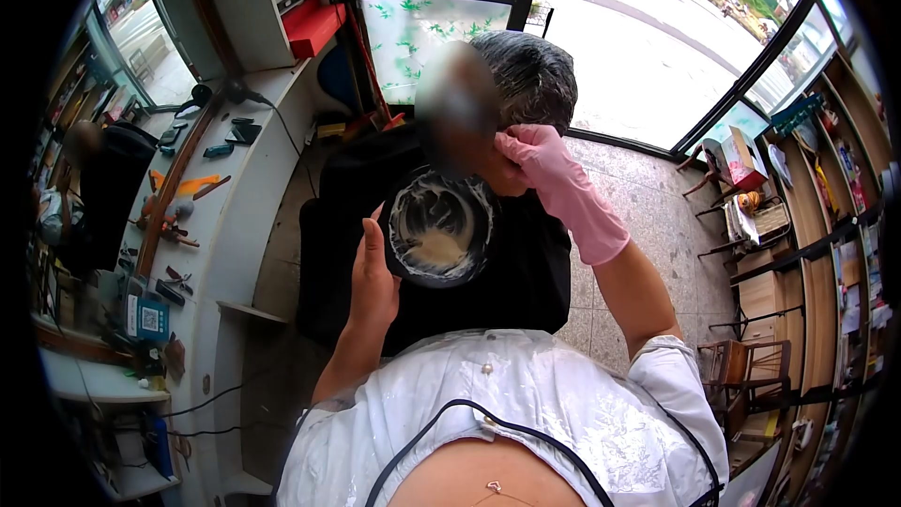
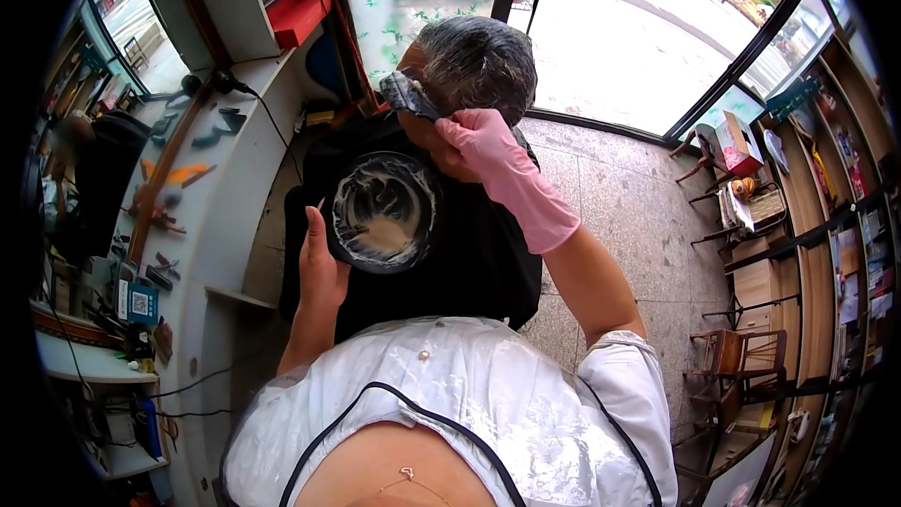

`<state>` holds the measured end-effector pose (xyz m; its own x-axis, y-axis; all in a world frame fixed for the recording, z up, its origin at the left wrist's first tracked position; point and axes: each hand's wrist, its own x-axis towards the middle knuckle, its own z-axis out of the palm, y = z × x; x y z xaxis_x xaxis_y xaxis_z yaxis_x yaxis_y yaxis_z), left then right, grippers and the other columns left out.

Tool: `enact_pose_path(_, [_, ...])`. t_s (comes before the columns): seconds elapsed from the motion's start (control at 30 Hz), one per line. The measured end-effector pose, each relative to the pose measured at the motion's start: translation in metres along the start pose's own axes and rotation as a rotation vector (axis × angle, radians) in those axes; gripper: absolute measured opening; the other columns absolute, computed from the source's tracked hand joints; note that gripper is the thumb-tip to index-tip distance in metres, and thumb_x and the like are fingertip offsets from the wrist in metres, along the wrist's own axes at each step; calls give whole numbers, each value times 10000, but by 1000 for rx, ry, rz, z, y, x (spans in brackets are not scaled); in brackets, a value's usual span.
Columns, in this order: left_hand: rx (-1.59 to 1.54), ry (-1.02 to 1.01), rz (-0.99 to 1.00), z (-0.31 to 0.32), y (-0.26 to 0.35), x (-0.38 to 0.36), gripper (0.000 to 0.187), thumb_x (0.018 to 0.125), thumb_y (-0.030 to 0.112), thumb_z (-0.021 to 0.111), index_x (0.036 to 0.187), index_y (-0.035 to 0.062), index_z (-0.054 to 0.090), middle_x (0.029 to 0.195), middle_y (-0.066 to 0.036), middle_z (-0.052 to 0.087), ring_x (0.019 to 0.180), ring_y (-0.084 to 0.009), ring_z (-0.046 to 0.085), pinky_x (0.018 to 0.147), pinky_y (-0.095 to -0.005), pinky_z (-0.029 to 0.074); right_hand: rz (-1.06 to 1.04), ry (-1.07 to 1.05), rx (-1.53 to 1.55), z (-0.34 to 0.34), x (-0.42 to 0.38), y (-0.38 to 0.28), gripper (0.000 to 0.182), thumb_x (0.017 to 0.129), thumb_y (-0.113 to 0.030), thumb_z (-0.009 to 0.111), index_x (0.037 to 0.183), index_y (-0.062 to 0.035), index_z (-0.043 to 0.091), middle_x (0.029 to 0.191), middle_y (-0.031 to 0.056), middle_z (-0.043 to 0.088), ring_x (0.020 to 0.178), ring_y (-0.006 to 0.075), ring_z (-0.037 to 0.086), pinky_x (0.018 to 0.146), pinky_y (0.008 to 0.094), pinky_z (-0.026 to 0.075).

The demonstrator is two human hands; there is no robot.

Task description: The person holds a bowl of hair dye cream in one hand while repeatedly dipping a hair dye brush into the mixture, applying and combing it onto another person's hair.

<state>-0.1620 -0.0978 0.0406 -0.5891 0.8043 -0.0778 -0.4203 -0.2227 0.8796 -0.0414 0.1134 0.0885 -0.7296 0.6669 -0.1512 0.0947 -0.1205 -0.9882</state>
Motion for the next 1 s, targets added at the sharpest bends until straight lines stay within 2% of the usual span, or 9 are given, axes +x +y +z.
enact_pose_path(0.17, [-16, -29, 18, -3, -1, 2, 643, 890, 544, 343, 1285, 37, 368, 1177, -71, 518, 1080, -173, 508, 913, -317, 427, -160, 158, -62, -5, -2, -8, 203, 875, -179, 571, 838, 15, 619, 621, 1, 545, 514, 44, 431, 485, 210, 356])
enact_pose_path(0.33, [-7, -37, 9, -4, -1, 5, 642, 888, 547, 343, 1281, 39, 374, 1168, -71, 523, 1078, -172, 510, 911, -316, 428, -240, 239, -20, -40, -13, -27, 201, 893, -165, 538, 866, 17, 618, 610, -4, 523, 488, 42, 399, 445, 179, 320])
enact_pose_path(0.43, [5, -47, 3, -5, -3, 9, 644, 886, 549, 348, 1279, 40, 376, 1167, -72, 524, 1076, -174, 511, 912, -317, 428, -23, -8, 530, -49, -20, -33, 229, 930, -168, 460, 935, 16, 597, 557, -7, 455, 419, 43, 281, 380, 185, 213])
enact_pose_path(0.57, [2, -58, -1, -4, -2, 10, 647, 883, 551, 355, 1280, 40, 375, 1172, -72, 520, 1080, -178, 506, 912, -322, 426, -75, -153, 516, -35, -24, -30, 242, 928, -190, 466, 948, 13, 596, 592, 5, 497, 434, 49, 331, 399, 184, 277])
enact_pose_path(0.63, [6, -43, 0, -5, -3, 10, 646, 884, 549, 355, 1281, 40, 374, 1174, -72, 519, 1083, -179, 505, 913, -323, 425, -299, 187, -183, -10, -19, -27, 241, 922, -219, 460, 959, -26, 600, 626, 34, 557, 457, 93, 475, 411, 195, 354])
enact_pose_path(0.67, [9, -31, 0, -4, -3, 9, 645, 885, 547, 355, 1283, 40, 374, 1176, -71, 518, 1085, -180, 503, 913, -324, 425, -299, 190, -182, -5, -14, -22, 241, 922, -219, 460, 959, -26, 600, 626, 34, 557, 457, 93, 475, 411, 195, 354])
enact_pose_path(0.73, [21, -44, 3, -4, -2, 9, 695, 882, 559, 344, 1312, 13, 314, 1188, -96, 504, 1079, -170, 508, 899, -291, 433, -625, 599, -1195, 1, -5, -7, 213, 883, -232, 512, 927, -47, 607, 732, 112, 630, 584, 210, 610, 491, 276, 466])
enact_pose_path(0.77, [32, -51, 10, -4, -1, 9, 749, 879, 571, 332, 1340, -14, 255, 1201, -120, 490, 1073, -160, 514, 884, -257, 441, -609, 657, -1283, 2, -4, -2, 203, 864, -231, 524, 910, -50, 604, 779, 147, 635, 653, 280, 630, 545, 353, 502])
enact_pose_path(1.0, [26, -44, 18, -5, -1, 10, 757, 876, 573, 338, 1339, -20, 253, 1208, -128, 485, 1083, -174, 510, 901, -271, 433, -496, 752, -1300, -12, -18, -30, 225, 881, -237, 489, 909, -44, 601, 735, 139, 632, 632, 278, 634, 543, 353, 509])
